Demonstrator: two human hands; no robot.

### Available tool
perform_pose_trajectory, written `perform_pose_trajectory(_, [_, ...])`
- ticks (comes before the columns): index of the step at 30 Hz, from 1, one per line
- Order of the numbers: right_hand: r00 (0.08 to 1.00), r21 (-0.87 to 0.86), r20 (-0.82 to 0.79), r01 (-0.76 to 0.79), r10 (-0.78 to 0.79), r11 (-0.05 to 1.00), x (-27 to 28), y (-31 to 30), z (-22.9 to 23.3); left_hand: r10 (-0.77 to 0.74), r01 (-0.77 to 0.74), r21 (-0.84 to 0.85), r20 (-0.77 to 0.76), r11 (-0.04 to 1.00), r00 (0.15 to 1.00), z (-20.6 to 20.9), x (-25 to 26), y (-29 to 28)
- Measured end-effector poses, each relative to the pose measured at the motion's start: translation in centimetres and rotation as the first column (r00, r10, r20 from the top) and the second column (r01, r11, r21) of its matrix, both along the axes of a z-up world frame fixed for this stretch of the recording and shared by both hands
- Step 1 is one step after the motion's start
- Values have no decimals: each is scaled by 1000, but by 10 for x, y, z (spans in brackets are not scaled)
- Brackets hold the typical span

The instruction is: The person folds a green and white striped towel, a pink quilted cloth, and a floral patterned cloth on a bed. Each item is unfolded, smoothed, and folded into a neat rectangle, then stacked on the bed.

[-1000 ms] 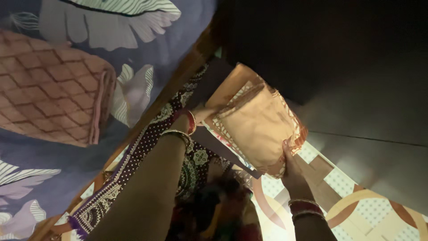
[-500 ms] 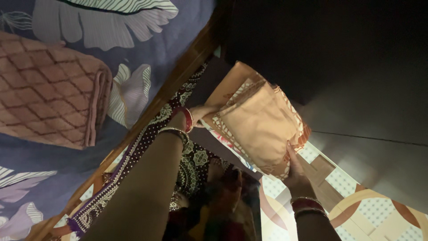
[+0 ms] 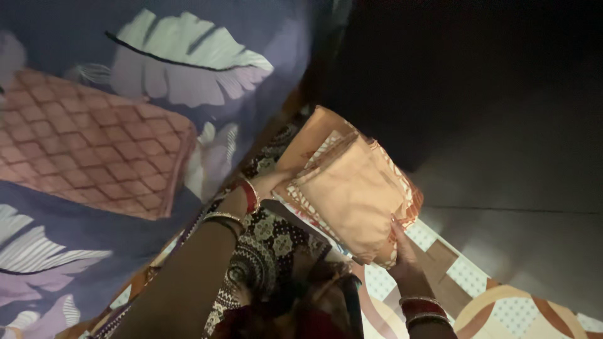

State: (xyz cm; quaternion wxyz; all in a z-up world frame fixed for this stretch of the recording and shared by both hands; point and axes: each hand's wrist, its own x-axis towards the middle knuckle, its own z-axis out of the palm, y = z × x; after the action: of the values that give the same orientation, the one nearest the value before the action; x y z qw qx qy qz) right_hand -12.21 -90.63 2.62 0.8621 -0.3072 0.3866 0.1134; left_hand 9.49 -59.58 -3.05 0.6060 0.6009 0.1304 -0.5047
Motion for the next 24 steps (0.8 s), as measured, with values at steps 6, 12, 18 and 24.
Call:
perform_pose_trajectory(6, [999, -98, -26, 18, -21, 995, 42, 39, 34, 76, -38, -255, 142, 966, 987, 53, 31, 49])
perform_pose_trajectory(12, [998, -175, 56, 47, -37, 983, 91, 86, 43, 218, -112, -355, 275, 928, 936, 84, 63, 124])
perform_pose_trajectory(18, [992, -261, 123, 51, -19, 964, 136, 185, 62, 176, -87, -364, 220, 927, 959, 101, 109, 246])
perform_pose_trajectory(24, [987, -234, 138, -47, 81, 971, 200, 329, 99, 142, -125, -73, 302, 989, 943, 121, 158, 396])
